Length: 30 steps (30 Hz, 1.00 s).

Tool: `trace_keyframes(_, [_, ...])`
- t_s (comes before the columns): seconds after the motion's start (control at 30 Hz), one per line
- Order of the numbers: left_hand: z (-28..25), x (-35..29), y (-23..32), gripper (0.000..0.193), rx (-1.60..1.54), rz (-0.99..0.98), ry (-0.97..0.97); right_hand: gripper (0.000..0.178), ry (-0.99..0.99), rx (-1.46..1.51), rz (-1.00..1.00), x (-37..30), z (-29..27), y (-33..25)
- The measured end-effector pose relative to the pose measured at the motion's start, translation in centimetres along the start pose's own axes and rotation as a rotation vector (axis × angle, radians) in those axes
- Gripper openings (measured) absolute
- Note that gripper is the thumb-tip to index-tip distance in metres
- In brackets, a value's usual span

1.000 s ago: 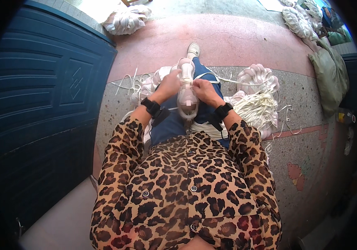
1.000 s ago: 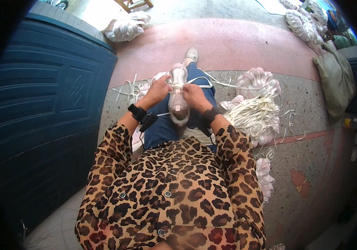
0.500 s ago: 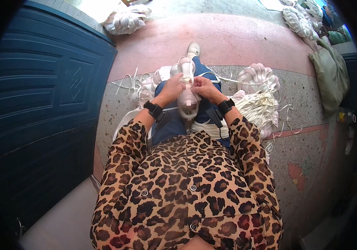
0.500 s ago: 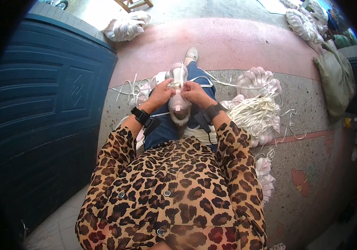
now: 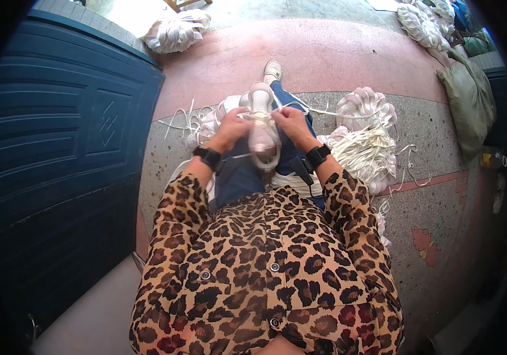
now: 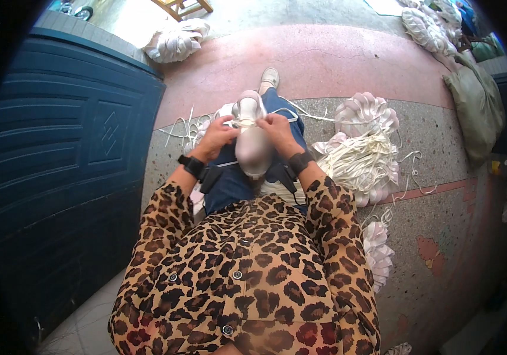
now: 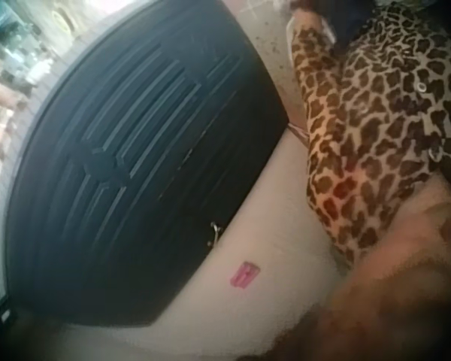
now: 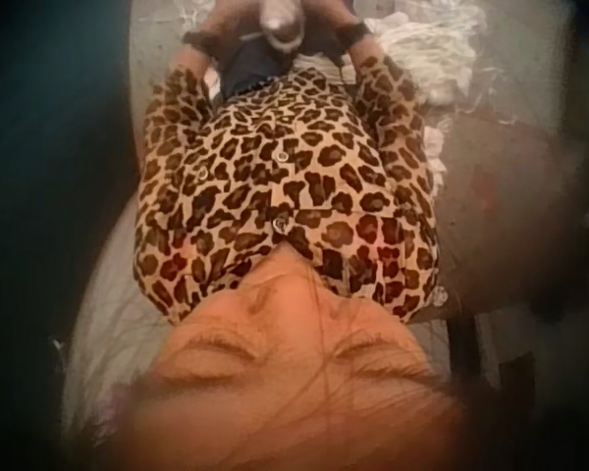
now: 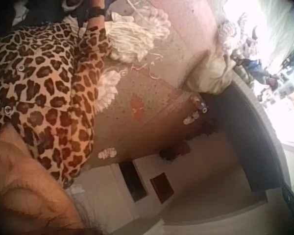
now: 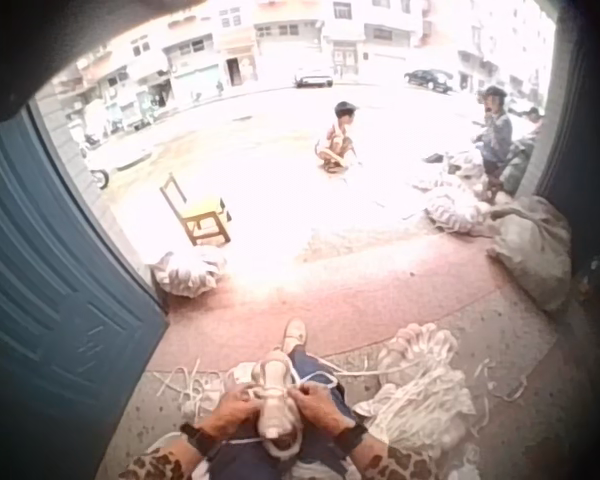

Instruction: The recorder is lacing and assembling white sneakers while sitting on the floor of a workshop.

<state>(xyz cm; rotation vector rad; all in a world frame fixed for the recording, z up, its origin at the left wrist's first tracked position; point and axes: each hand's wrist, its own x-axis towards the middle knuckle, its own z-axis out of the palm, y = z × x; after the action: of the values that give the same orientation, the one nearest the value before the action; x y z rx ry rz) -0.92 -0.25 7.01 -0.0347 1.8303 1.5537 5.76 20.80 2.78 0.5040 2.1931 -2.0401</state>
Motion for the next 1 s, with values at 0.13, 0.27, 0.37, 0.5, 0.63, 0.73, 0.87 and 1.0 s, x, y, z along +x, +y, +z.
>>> trace_keyframes(0.13, [-10.7,-2.2,-2.4,0.068,-0.184,-0.1,0.116,0.024,0.018,0.36,0.128,-0.8,-1.6,0.0])
trace_keyframes(0.27, [-19.0,-6.5,-4.4,0.067,-0.239,-0.199,0.144,0.025,0.027,0.593,0.174,-1.8,-3.1,-1.0])
trace_keyframes(0.37, [-20.2,-7.2,-5.6,0.063,-0.226,-0.233,0.131,0.026,0.032,0.75,0.161,-2.8,-4.3,-0.4])
trace_keyframes(0.5, [-17.0,-4.3,-4.4,0.043,0.162,-0.155,0.134,0.026,0.043,0.846,0.193,-4.7,-6.3,1.4])
trace_keyframes(0.63, [-9.8,0.4,-1.7,0.028,0.543,0.266,0.16,0.025,0.051,0.867,0.205,-6.2,-7.6,2.3])
trace_keyframes(0.73, [-3.6,2.7,1.4,0.029,0.819,0.469,-0.004,0.025,0.061,0.873,0.214,-6.6,-7.9,2.1])
trace_keyframes(0.87, [-0.2,3.7,4.0,0.027,1.136,0.387,-0.221,0.026,0.055,0.882,0.207,-6.6,-7.7,1.7])
trace_keyframes(1.0, [0.5,3.8,4.6,0.023,1.241,0.33,-0.23,0.026,0.062,0.897,0.204,-6.6,-7.9,1.8])
